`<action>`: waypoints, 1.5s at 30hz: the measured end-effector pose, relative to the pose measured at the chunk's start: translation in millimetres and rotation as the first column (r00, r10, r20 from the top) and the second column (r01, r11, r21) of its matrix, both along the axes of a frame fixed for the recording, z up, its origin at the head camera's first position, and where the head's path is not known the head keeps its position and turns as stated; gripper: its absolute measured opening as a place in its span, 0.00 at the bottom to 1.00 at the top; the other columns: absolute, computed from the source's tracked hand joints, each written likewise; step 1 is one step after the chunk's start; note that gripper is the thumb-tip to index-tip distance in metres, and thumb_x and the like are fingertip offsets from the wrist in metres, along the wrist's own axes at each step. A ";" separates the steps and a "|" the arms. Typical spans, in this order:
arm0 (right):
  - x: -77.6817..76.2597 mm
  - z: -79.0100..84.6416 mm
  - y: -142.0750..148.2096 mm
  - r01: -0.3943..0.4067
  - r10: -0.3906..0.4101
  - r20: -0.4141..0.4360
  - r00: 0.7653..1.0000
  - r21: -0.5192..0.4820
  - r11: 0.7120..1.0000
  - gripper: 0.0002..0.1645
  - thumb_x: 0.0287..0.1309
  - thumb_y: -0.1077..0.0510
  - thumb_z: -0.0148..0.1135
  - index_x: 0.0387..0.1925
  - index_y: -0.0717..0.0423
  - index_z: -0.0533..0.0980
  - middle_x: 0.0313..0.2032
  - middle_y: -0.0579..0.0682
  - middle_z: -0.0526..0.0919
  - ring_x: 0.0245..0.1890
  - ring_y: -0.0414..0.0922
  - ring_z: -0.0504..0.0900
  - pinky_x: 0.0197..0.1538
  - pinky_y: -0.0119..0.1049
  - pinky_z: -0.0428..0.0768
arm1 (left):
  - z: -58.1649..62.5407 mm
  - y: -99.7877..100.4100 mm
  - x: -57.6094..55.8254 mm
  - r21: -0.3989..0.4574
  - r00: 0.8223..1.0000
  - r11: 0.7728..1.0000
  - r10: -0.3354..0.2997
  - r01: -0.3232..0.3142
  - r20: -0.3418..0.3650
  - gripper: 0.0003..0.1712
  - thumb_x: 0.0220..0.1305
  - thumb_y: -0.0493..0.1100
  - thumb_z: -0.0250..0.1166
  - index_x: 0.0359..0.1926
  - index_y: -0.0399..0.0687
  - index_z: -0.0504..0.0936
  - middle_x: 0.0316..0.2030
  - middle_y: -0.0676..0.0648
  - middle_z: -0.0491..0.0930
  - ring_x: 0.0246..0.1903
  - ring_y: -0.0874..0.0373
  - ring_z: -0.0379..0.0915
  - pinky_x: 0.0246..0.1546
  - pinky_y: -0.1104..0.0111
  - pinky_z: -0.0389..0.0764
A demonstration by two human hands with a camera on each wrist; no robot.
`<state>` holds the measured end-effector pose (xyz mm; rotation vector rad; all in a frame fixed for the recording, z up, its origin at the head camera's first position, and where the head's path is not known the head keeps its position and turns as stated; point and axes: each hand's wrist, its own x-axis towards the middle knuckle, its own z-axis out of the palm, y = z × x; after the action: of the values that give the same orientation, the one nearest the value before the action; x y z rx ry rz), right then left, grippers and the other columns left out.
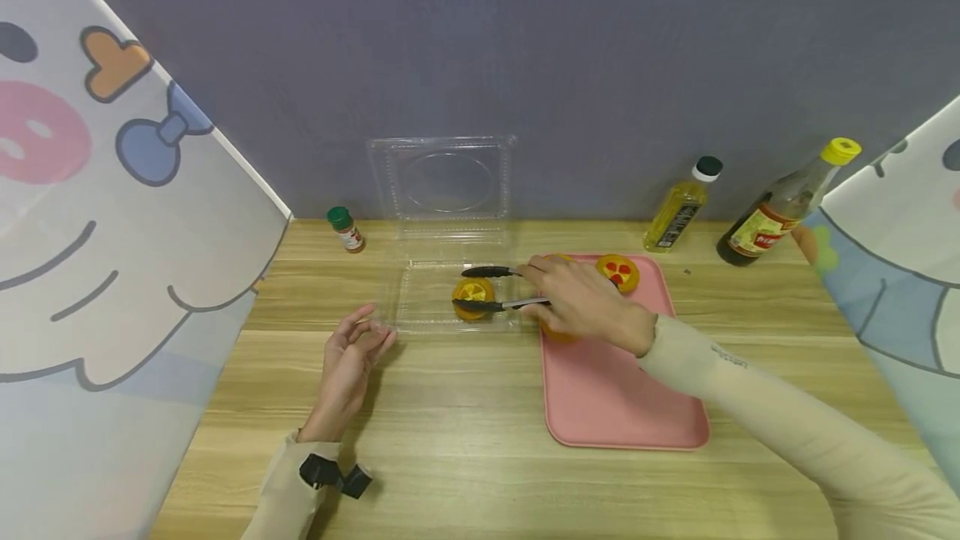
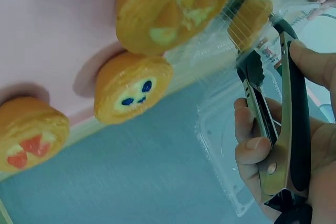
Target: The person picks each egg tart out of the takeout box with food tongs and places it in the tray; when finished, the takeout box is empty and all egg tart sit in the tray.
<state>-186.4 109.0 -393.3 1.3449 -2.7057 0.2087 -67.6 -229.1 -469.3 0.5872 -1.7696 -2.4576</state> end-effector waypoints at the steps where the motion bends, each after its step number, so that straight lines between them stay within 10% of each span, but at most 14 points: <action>1: -0.6 1.6 0.0 -0.001 0.001 0.005 1.000 0.005 1.000 0.35 0.63 0.42 0.73 0.62 0.59 0.78 0.49 0.53 0.85 0.42 0.49 0.86 0.36 0.43 0.91 | 0.3 0.2 -0.2 0.003 1.000 1.000 0.003 -0.003 0.000 0.34 0.72 0.24 0.55 0.75 0.37 0.59 0.39 0.55 0.75 0.40 0.64 0.82 0.54 0.75 0.90; 25: -2.4 34.5 -2.2 0.015 -0.031 0.115 0.993 0.132 0.991 0.42 0.60 0.36 0.73 0.65 0.59 0.76 0.49 0.51 0.84 0.41 0.48 0.85 0.27 0.37 0.85 | -2.7 -0.4 -0.4 0.005 0.999 1.000 -0.001 0.002 -0.037 0.32 0.72 0.23 0.54 0.74 0.34 0.60 0.38 0.54 0.76 0.41 0.64 0.83 0.54 0.75 0.90; 45: -0.1 12.5 -2.2 0.008 -0.015 0.071 0.997 0.098 0.995 0.35 0.59 0.42 0.76 0.61 0.58 0.79 0.46 0.51 0.85 0.39 0.47 0.85 0.28 0.39 0.85 | -1.4 -1.0 0.0 -0.007 1.000 1.000 -0.013 0.012 -0.021 0.33 0.72 0.24 0.55 0.75 0.35 0.59 0.39 0.55 0.75 0.41 0.65 0.82 0.55 0.76 0.89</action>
<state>-186.5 106.9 -380.7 1.3724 -2.8160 0.1280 -67.6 -230.1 -470.7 0.5495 -1.7787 -2.4556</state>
